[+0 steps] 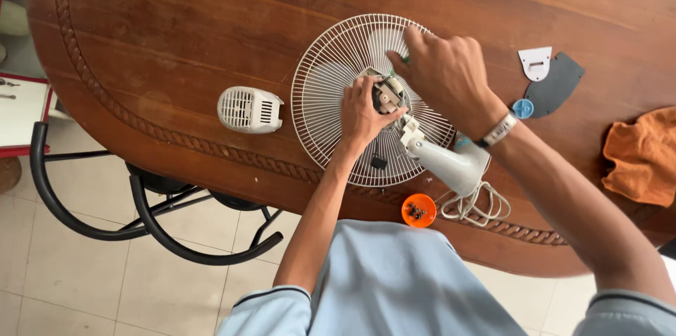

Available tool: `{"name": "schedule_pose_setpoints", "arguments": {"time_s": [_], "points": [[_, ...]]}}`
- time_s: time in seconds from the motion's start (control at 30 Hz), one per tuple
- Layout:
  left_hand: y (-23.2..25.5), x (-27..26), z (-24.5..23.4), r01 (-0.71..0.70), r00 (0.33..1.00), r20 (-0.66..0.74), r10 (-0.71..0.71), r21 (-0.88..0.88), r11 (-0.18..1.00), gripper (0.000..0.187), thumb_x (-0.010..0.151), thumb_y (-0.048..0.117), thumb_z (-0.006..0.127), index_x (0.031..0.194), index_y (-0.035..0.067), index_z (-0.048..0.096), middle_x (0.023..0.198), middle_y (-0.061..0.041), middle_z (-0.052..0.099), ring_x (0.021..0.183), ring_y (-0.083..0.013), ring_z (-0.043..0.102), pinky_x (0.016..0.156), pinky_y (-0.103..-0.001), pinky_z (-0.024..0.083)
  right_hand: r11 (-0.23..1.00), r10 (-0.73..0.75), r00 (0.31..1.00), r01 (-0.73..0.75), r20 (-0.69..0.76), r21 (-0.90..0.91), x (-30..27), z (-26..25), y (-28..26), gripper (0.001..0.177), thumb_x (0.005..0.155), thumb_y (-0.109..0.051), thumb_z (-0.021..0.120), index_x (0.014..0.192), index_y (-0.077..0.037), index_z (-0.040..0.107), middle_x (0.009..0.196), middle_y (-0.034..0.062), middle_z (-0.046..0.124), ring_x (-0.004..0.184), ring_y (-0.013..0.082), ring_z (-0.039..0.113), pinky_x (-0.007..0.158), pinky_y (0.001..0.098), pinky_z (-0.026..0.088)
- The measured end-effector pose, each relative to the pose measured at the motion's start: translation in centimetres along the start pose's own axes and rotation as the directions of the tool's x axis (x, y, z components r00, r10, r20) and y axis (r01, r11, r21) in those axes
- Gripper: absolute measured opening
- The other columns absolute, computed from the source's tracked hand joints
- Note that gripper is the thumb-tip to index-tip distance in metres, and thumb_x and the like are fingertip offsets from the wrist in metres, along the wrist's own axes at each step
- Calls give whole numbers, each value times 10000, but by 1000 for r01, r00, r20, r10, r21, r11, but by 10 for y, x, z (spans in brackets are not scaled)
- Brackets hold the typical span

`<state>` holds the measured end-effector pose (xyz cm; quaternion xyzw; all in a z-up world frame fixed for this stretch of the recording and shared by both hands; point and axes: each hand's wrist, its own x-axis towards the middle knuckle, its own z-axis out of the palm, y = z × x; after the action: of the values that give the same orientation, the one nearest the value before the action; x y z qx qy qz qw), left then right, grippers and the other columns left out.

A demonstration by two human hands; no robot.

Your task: The person reassembles a disassembled electric fan on a wooden table. They attach the rear motor housing, secure the oscillation knob, and place the base plate onto the fan stand, using a screwdriver to tighten screws.

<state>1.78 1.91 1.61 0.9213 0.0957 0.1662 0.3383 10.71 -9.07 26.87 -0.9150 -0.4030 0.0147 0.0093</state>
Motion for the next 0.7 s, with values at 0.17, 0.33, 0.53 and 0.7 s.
{"name": "schedule_pose_setpoints", "arguments": {"time_s": [0.17, 0.33, 0.53, 0.7], "points": [[7, -6, 0, 13, 1000, -20, -14, -53, 998, 908, 621, 590, 926, 1264, 112, 497, 1210, -137, 584, 1066, -290, 557, 910, -465, 514, 979, -124, 975, 151, -183, 139, -21, -2, 4, 417, 947, -324, 704, 1080, 43, 559, 956, 172, 592, 618, 273, 648, 442, 404, 497], [16, -7, -1, 39, 997, -68, -41, -30, 999, 867, 637, 529, 936, 1263, 117, 500, 1189, -120, 587, 1126, -296, 529, 971, -503, 463, 893, -192, 962, 253, -193, 371, -24, -4, 16, 282, 1040, -263, 684, 1086, -12, 563, 1021, 134, 604, 702, 295, 650, 589, 410, 556], [16, -13, -3, -55, 989, -144, 45, -63, 997, 877, 734, 632, 850, 1348, 126, 479, 1303, -77, 585, 1219, -249, 547, 1073, -492, 440, 995, 56, 998, -57, 13, 85, -13, -1, 6, 380, 1060, -393, 632, 952, -37, 559, 794, 100, 618, 576, 303, 632, 519, 425, 510], [7, -12, 0, -63, 989, -138, 53, -64, 996, 900, 737, 730, 795, 1351, 140, 502, 1289, -66, 607, 1204, -235, 561, 1077, -453, 453, 922, -157, 973, 205, -169, 328, -14, -9, 12, 312, 988, -206, 667, 1127, 41, 539, 1023, 198, 586, 643, 327, 632, 536, 419, 514]]}}
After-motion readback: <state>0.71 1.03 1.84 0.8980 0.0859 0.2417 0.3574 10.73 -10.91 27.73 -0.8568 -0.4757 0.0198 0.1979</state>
